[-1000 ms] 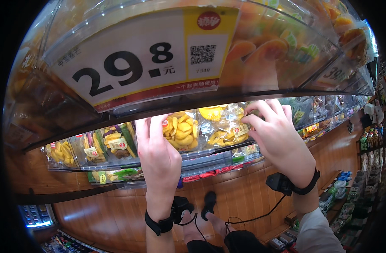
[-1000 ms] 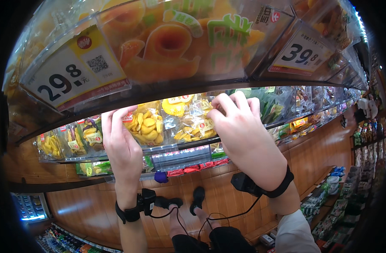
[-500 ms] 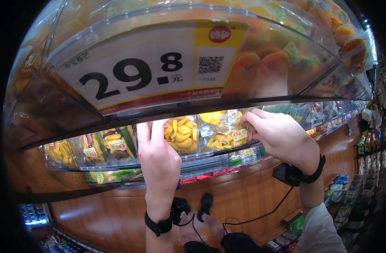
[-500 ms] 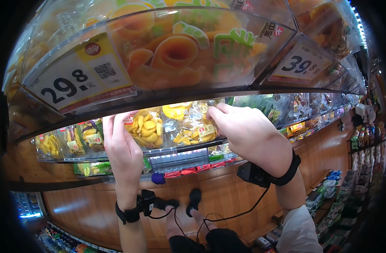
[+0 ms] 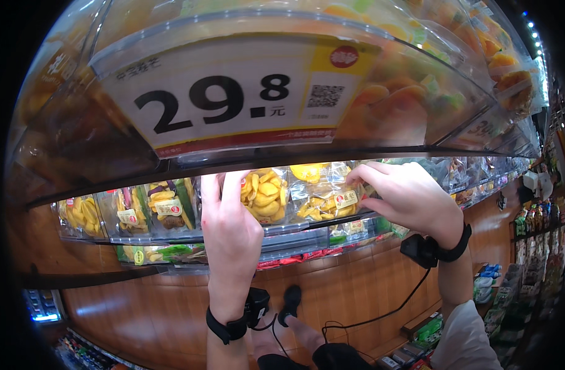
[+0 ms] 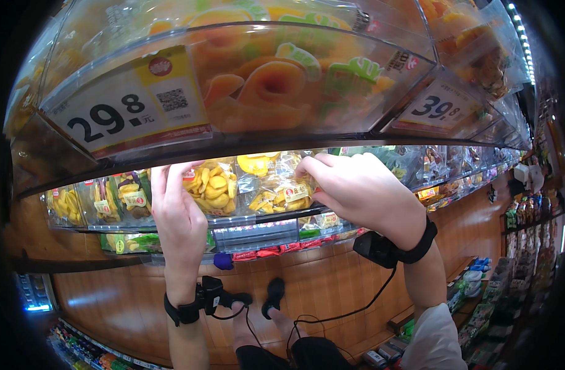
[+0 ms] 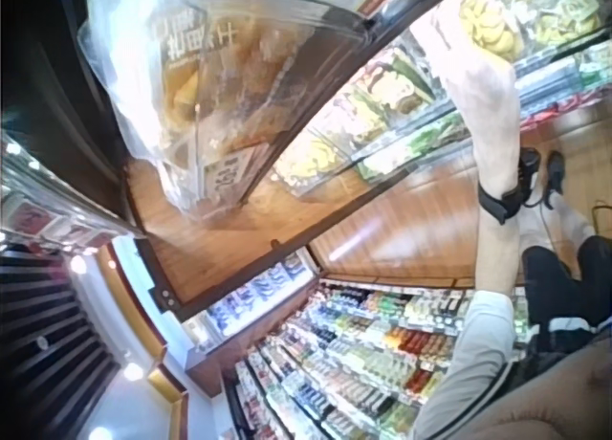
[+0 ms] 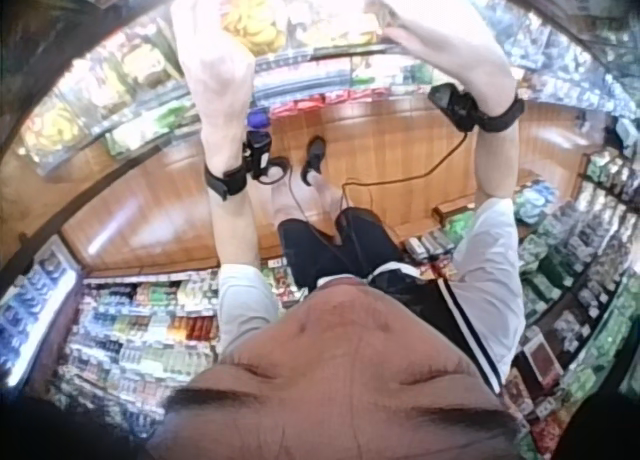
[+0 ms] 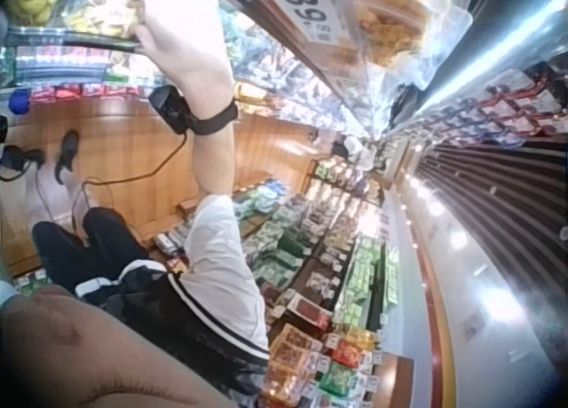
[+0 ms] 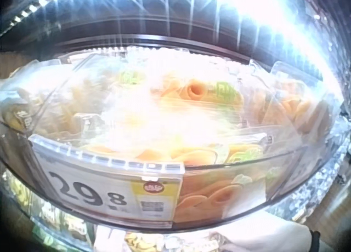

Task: The person tidies store shelves by hand by aligning plastic tubs and organizing individual snack packages inside bins.

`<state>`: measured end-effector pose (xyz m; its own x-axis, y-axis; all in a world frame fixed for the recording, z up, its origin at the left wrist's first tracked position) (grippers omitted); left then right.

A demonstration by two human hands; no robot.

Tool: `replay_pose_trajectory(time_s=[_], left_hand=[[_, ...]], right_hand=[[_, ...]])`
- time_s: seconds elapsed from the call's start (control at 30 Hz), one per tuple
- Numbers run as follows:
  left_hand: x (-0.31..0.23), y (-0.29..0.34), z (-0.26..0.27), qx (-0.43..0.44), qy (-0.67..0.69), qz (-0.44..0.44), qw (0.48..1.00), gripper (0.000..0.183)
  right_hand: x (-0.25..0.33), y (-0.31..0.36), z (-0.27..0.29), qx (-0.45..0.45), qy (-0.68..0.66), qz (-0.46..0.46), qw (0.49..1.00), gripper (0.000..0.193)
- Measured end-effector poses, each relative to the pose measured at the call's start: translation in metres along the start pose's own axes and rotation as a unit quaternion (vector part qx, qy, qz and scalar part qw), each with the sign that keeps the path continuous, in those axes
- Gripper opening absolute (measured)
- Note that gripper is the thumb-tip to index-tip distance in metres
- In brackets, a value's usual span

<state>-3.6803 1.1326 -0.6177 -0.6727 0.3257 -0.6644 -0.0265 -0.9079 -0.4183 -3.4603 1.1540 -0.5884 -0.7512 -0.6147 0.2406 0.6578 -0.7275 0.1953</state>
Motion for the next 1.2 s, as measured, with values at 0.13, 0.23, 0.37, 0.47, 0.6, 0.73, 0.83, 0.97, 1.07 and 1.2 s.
replay_pose_trajectory(time_s=[0.13, 0.23, 0.37, 0.47, 0.6, 0.73, 0.83, 0.97, 1.07, 1.2], left_hand=[[0.000, 0.001, -0.002, 0.012, 0.006, -0.008, 1.000, 0.044], [0.001, 0.003, -0.003, 0.007, -0.017, -0.004, 1.000, 0.043], [0.001, 0.004, -0.005, 0.004, -0.012, -0.003, 1.000, 0.043], [0.001, 0.004, -0.003, 0.002, -0.003, -0.006, 1.000, 0.041], [-0.008, 0.004, -0.015, 0.049, -0.064, -0.056, 0.995, 0.054], [-0.022, 0.005, -0.028, 0.069, -0.200, -0.114, 0.971, 0.060], [-0.018, 0.005, -0.023, 0.076, -0.199, -0.093, 0.973, 0.059], [-0.015, 0.005, -0.027, 0.082, -0.211, -0.071, 0.972, 0.058], [-0.016, 0.004, -0.029, 0.081, -0.199, -0.065, 0.974, 0.057], [-0.015, 0.004, -0.029, 0.077, -0.185, -0.066, 0.978, 0.056]], right_hand=[[0.003, 0.002, 0.001, -0.011, 0.008, -0.008, 1.000, 0.027], [-0.001, 0.003, -0.001, -0.022, -0.015, -0.024, 0.999, 0.024], [-0.003, 0.009, -0.002, -0.078, -0.046, -0.006, 0.996, 0.016], [-0.003, 0.009, -0.003, -0.093, -0.049, 0.008, 0.994, 0.012], [-0.003, 0.009, -0.003, -0.105, -0.009, 0.012, 0.994, 0.015], [0.010, 0.010, 0.005, -0.150, 0.032, -0.041, 0.987, 0.017], [0.046, 0.003, 0.013, -0.197, -0.024, 0.071, 0.977, 0.023], [0.071, -0.025, -0.012, -0.079, 0.020, 0.087, 0.993, 0.029], [0.079, -0.038, -0.023, -0.034, 0.090, 0.081, 0.992, 0.019], [0.089, -0.044, -0.024, -0.068, 0.223, 0.061, 0.971, 0.030]])
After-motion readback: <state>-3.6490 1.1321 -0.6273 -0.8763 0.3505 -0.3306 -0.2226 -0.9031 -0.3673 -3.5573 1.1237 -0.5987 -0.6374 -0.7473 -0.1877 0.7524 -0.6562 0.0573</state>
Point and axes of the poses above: each hand's wrist, its own y-axis away from the middle knuckle, its own z-axis out of the back of the hand, x = y × z, the point moved 9 cm from there along -y, towards the middle knuckle, and after that the axes turned 9 degrees about x, right-handed, at the moved point
